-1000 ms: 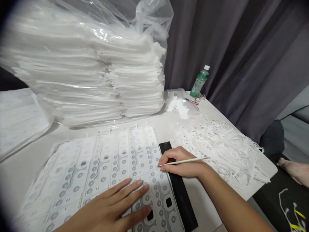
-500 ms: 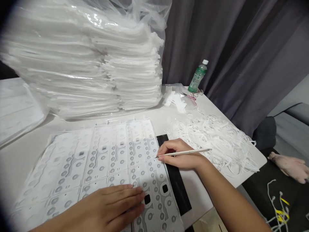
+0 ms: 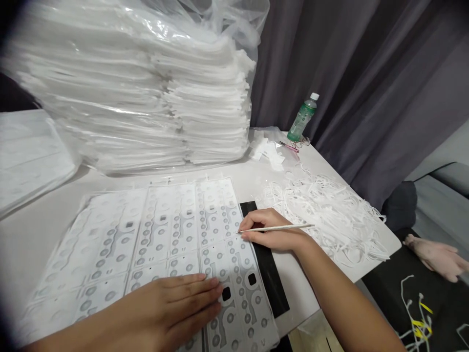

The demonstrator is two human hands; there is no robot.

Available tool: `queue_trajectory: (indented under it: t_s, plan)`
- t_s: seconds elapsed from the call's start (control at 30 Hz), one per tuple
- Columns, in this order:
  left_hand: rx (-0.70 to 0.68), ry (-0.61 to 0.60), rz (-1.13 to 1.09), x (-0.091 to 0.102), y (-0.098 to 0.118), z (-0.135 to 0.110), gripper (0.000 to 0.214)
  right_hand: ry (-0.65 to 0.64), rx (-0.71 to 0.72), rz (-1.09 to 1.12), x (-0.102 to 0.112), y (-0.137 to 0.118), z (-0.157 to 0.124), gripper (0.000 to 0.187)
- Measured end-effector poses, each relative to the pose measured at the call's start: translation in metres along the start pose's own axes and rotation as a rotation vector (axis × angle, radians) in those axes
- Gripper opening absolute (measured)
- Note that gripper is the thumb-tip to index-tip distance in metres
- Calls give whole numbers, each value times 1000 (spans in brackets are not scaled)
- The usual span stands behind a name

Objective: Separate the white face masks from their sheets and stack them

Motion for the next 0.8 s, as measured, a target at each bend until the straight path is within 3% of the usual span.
queue_trajectory:
  t_s: [0.23,0.43,0.6,0.8]
  plan:
    - [56,-5,-206,-1,-11,3,47,33,-48,46,4,7,-2,6]
    - [206,11,-415,8,-25,7,34,171,-274,147,16,21,-12,13]
    - [450,53,-292,25,-52,27,23,122,-293,350,6,30,-13,19]
    - [635,101,-178,33,-89,58,13,139,-273,324,6,30,-11,13]
Point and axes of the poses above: each hand's wrist, its own z-axis towards the middle knuckle, its own x-axis out of the back of the hand, y = z × x, the point moved 8 cm from there along z, towards the middle knuckle, and after that the axes turned 10 degrees about -y, right-handed, at the moved point
